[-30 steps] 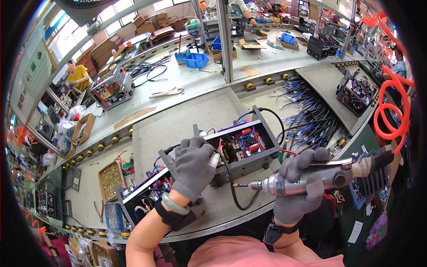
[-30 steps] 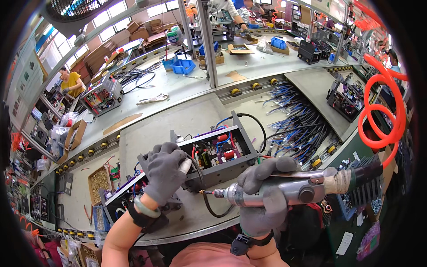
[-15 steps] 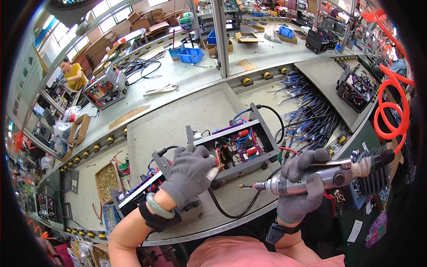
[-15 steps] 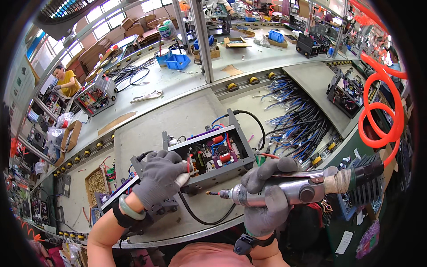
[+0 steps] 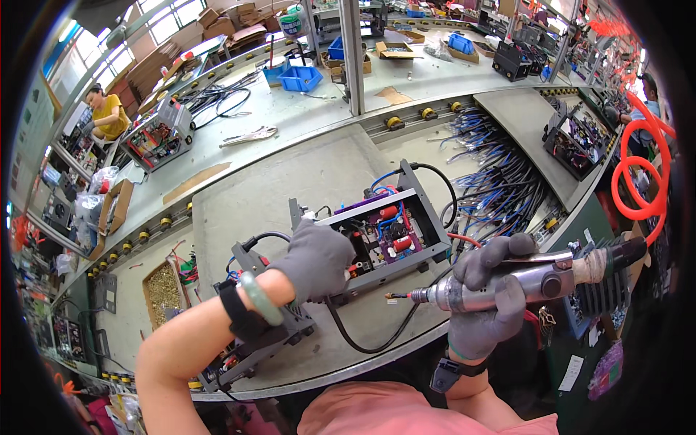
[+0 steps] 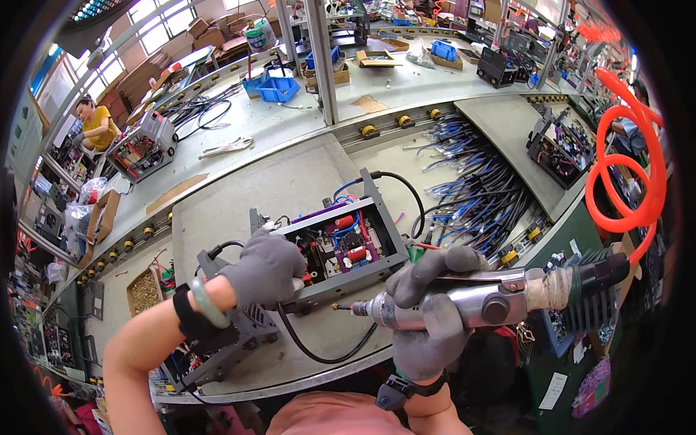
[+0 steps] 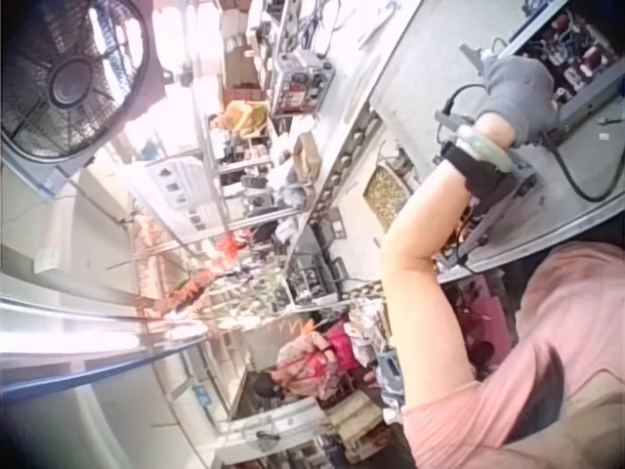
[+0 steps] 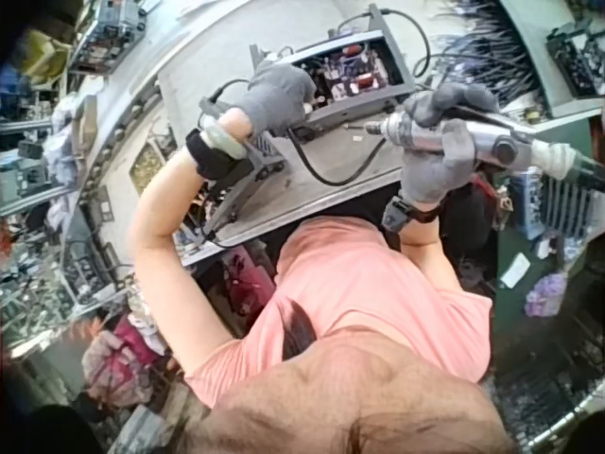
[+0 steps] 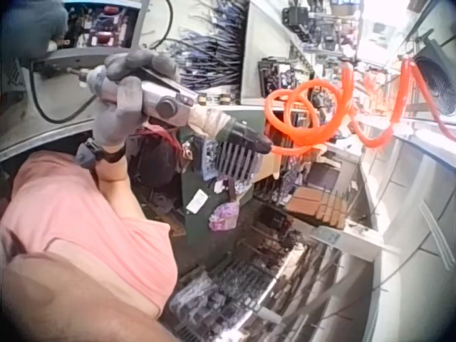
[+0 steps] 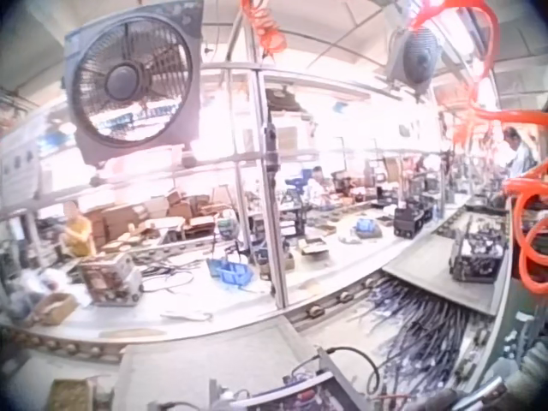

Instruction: Assembling electronic components and wiring into metal equipment housings on a production line.

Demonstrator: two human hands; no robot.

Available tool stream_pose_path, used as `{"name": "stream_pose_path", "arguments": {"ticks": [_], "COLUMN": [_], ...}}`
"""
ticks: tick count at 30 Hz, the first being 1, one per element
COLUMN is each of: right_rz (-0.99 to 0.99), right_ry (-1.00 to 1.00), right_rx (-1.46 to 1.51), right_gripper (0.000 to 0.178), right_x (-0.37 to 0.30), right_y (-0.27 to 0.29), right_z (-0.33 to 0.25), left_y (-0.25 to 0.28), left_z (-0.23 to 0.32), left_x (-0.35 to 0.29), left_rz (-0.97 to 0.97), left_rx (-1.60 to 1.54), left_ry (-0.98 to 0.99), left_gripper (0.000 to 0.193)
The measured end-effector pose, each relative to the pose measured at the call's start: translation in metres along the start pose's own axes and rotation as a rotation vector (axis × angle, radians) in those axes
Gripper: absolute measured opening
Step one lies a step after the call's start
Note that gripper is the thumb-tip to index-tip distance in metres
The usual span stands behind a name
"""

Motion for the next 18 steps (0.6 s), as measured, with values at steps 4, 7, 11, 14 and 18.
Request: {"name": "stream_pose_path", "arguments": {"ticks": [4, 7, 11, 14, 18], "right_rz": [-0.062, -0.148, -0.102, -0.112, -0.130], "right_ry": [0.016, 0.016, -0.150, -0.253, -0.249], "right_rx": [-0.008, 0.006, -0.028, -0.089, -0.053], "right_gripper": [0.046, 0.045, 0.043, 0.041, 0.027], "right_x": [0.015, 0.028, 0.034, 0.032, 0.032], "right_y": [-0.007, -0.015, -0.012, -0.013, -0.019], "right_z": [0.011, 0.026, 0.057, 0.075, 0.083], "left_y": [-0.005, -0.011, -0.007, -0.006, -0.006], "left_z": [0.008, 0.007, 0.006, 0.006, 0.005], "left_x": [0.018, 0.019, 0.013, 0.013, 0.013], "left_rz": [-0.176, -0.247, -0.141, -0.149, -0.180], "left_rx": [-0.142, -0.100, -0.218, -0.238, -0.252], "left_ry": [0.008, 0.046, 0.022, 0.038, 0.073], "left_gripper": [0.016, 0.019, 0.021, 0.021, 0.019]}}
Point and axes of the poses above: each hand's wrist, its own x-axis towards the middle knuckle, its own y-axis out of the back of the hand, z = x × y, the point moved 8 cm from there along x, towards the middle knuckle, and after that the axes turned 7 degrees about -z, right-handed, at the moved point
